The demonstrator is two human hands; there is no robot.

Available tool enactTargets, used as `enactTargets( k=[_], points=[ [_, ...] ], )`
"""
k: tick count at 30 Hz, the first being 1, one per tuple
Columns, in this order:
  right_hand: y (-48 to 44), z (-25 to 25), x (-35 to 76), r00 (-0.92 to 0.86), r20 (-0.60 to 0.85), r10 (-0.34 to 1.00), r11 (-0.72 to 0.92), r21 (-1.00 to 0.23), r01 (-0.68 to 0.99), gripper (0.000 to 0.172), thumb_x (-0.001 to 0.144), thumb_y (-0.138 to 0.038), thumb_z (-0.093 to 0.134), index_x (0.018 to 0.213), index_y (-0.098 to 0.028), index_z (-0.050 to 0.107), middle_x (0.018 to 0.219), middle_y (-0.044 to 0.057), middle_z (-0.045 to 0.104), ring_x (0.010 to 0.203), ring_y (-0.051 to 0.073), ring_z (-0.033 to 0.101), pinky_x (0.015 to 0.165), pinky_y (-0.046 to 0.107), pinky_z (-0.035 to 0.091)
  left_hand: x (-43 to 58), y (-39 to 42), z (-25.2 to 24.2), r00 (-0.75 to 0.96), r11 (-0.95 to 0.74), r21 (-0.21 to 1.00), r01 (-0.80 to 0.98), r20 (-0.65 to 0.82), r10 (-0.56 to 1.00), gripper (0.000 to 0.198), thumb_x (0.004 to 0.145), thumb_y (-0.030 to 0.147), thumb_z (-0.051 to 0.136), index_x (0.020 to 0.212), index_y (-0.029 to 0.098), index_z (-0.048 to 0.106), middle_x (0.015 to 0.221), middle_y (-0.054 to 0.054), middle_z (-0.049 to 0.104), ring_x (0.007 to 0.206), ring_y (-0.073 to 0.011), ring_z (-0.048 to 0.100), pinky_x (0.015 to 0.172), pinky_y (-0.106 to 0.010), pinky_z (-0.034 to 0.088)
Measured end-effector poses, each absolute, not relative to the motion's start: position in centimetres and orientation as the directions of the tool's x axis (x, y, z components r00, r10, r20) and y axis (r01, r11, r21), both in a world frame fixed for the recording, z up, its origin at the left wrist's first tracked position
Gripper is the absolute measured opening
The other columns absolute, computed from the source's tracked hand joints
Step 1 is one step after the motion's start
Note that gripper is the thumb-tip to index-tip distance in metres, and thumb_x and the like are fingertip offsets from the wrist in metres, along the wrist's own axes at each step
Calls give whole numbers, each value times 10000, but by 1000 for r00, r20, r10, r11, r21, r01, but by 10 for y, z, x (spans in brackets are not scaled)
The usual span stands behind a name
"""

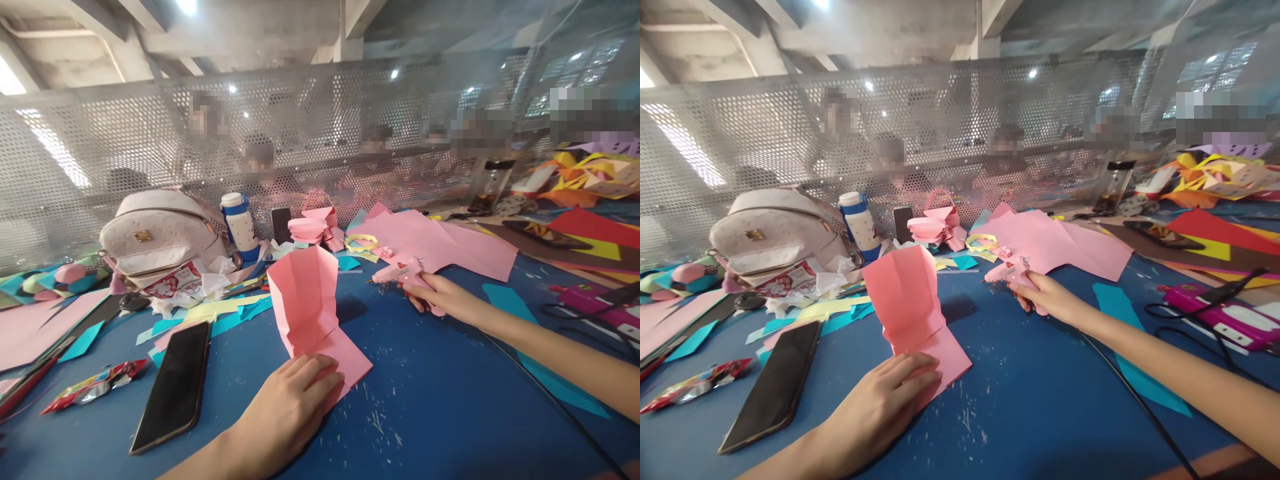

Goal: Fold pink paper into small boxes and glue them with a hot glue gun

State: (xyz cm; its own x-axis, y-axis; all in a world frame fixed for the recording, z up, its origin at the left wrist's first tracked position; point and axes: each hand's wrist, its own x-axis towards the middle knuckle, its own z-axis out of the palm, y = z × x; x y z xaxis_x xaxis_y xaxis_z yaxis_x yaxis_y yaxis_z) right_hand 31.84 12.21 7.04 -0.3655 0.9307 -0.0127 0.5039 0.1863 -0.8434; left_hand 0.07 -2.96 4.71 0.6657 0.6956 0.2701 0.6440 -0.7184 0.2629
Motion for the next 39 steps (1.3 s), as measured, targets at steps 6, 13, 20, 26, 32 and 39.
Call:
enactTargets(
  k=[6,13,20,26,32,39],
  points=[
    [115,69,316,-349,-23,937,178,-828,531,432,890,-596,464,796,-176,497,652,6,522,556,109,458,479,242,313,1,-28,46,654,-711,287,642,280,703,309,1012,175,376,1291,177,507,1226,-99,619,1106,-223,593,948,-369,539],
    [110,70,325,-344,-62,937,186,-746,639,432,900,-565,500,915,-138,567,771,55,602,571,130,510,539,271,402,1,-29,44,647,-709,290,643,290,705,306,1017,181,372,1291,191,505,1232,-90,623,1108,-219,597,947,-374,538],
    [78,100,345,-380,-11,925,353,-346,869,424,953,-538,406,1178,-217,567,990,87,716,910,263,675,744,343,484,1,-29,43,647,-722,276,634,322,691,290,1015,179,375,1266,192,520,1227,-91,630,1094,-220,608,930,-375,548],
    [30,116,332,-492,131,861,505,-103,857,340,974,-477,381,1085,-322,662,1020,24,731,885,269,702,720,384,531,2,-29,45,651,-722,271,637,313,692,284,1014,181,371,1246,189,534,1220,-94,635,1088,-219,613,924,-374,554],
    [39,98,272,-850,142,507,836,-321,445,395,1010,-373,438,1386,-294,529,1386,27,580,1311,245,494,1087,442,408,1,-30,46,668,-738,248,627,315,674,293,1009,169,366,1251,186,531,1216,-102,638,1122,-224,600,944,-378,547],
    [64,58,244,-938,215,272,940,-270,211,424,1013,-290,431,1407,-151,503,1389,107,574,1297,254,518,1080,488,403,0,-29,48,673,-726,246,642,272,688,285,1008,172,377,1250,175,528,1233,-90,626,1092,-216,601,950,-363,535]
  ],
)
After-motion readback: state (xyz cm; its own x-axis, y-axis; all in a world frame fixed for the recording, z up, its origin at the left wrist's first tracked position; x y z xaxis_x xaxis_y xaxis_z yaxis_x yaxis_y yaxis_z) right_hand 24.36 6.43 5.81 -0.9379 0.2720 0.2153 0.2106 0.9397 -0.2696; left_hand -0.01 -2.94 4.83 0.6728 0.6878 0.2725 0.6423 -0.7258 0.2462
